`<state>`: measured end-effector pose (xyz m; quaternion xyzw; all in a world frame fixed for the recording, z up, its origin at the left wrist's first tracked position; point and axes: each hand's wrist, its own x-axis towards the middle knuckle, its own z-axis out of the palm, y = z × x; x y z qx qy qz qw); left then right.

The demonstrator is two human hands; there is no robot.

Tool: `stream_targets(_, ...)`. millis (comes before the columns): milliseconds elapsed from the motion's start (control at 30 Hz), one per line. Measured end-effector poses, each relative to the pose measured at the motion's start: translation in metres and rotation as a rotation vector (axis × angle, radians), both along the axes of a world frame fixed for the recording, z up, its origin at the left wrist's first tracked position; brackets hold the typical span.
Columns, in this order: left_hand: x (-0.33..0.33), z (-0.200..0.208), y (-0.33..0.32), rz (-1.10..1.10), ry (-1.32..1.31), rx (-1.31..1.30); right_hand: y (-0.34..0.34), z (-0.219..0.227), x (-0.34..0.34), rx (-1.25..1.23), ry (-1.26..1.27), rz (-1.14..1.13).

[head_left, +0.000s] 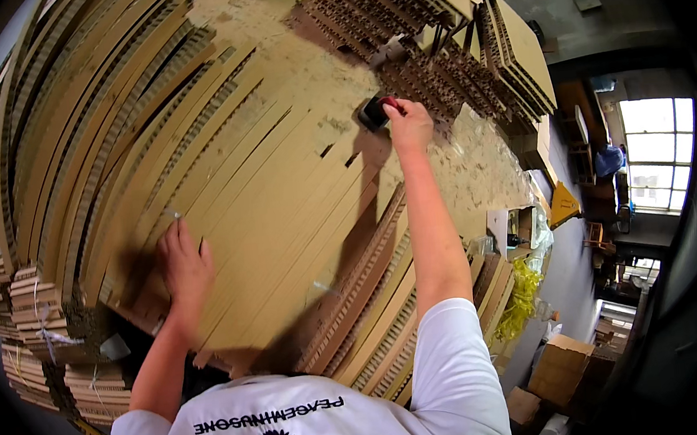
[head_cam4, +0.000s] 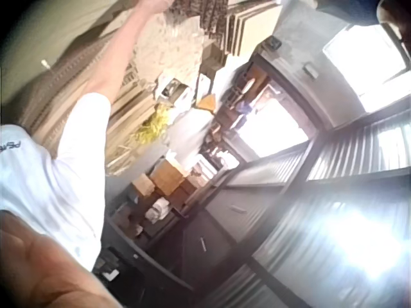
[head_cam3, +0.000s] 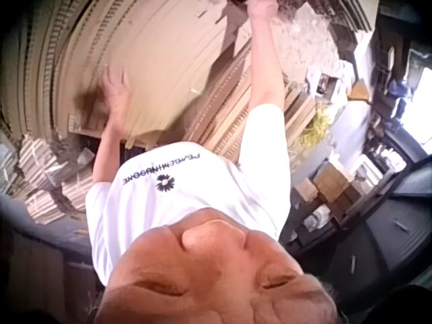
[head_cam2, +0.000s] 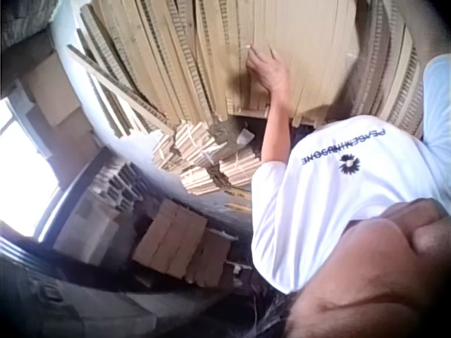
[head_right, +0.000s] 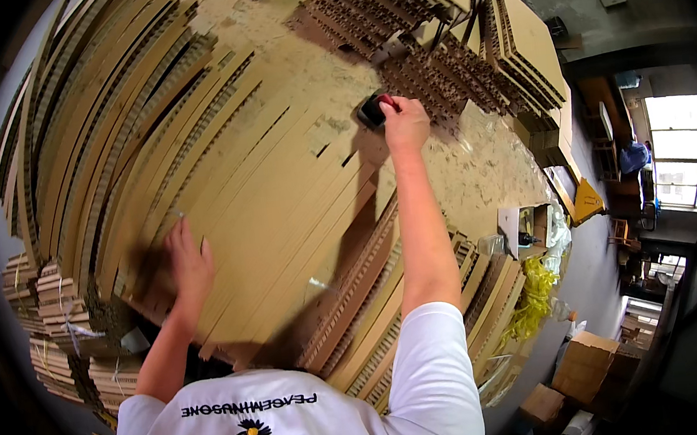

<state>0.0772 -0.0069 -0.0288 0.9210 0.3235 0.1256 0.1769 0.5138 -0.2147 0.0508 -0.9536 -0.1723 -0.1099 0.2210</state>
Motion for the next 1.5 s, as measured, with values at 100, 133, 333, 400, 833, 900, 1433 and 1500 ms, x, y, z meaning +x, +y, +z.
stream_targets(100, -0.006, -0.004, 0.0, 0.0, -0.001, 0.025, 0.021, -0.018, 0.003, -0.146, 0.012, 0.014)
stream_targets(133, -0.008, -0.002, 0.0, -0.011, 0.002, 0.044, 0.021, -0.025, 0.005, -0.196, 0.006, 0.017)
stream_targets(333, -0.006, 0.006, 0.003, -0.035, -0.026, -0.005, 0.019, -0.038, 0.006, -0.237, 0.008, 0.03)
stream_targets(400, -0.006, 0.008, 0.002, -0.028, 0.009, -0.003, 0.016, -0.041, 0.004, -0.254, 0.016, 0.011)
stream_targets(833, -0.106, 0.053, -0.015, 0.283, -0.323, -0.076, 0.049, -0.025, -0.025, 0.863, 0.656, 0.294)
stream_targets(900, -0.134, 0.054, -0.021, 0.394, -0.311, -0.114, 0.095, -0.018, -0.052, 0.859, 0.817, 0.36)
stream_targets(1433, -0.142, 0.029, -0.016, 0.485, -0.302, -0.127, 0.128, -0.045, -0.045, 0.742, 1.019, 0.587)
stream_targets(1500, -0.142, 0.026, -0.012, 0.459, -0.196, -0.048, 0.132, -0.046, -0.04, 0.689, 1.032, 0.625)
